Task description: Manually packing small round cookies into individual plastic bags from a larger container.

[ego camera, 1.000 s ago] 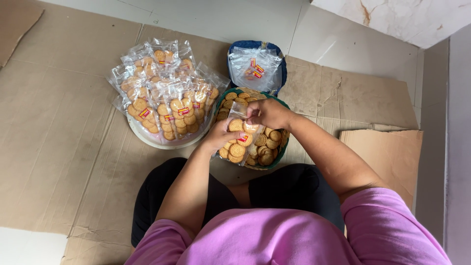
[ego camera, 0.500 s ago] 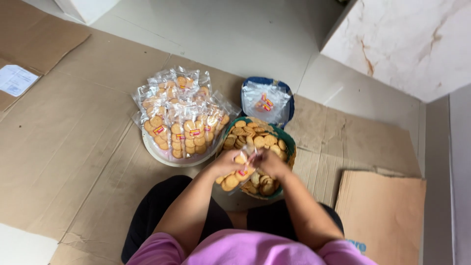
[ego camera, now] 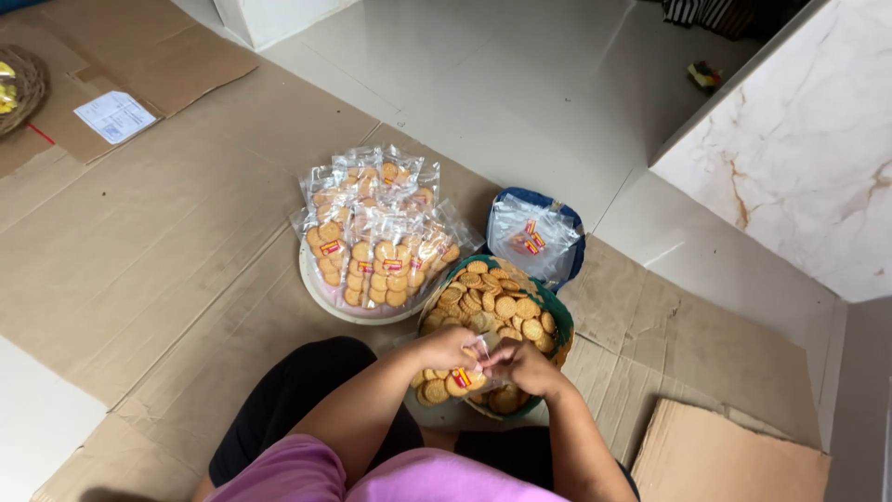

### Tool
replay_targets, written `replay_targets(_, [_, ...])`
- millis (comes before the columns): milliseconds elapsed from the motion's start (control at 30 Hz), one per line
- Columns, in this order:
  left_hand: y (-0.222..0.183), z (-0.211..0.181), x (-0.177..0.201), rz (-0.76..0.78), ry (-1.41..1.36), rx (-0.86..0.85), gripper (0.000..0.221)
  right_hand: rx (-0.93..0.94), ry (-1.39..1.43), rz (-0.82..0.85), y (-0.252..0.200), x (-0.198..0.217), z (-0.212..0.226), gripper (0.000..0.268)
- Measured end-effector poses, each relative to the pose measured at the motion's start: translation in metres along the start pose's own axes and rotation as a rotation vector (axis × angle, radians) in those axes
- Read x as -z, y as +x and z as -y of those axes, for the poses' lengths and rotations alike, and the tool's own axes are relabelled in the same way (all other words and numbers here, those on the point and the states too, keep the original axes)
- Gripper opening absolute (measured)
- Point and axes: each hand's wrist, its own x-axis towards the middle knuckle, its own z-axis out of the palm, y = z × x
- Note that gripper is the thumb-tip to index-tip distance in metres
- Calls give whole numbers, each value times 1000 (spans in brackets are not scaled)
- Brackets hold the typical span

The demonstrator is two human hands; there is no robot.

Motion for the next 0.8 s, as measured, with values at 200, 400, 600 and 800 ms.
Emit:
replay_targets(200, [26,21,3,-231,-775,-56,37,-44,530,-557,24,13,-13,52])
replay_targets(400, [37,16,9,-186,-711,76,14,-291,385,-367,33,6,-6,13])
replay_targets(600, [48,40,8,-287,-595,-76,28,-283,462,-361,41,11,-14,22])
replay_targets(800, [39,21,23,-448,-430,-101,13,-218,431,-607,40,15,-8,17])
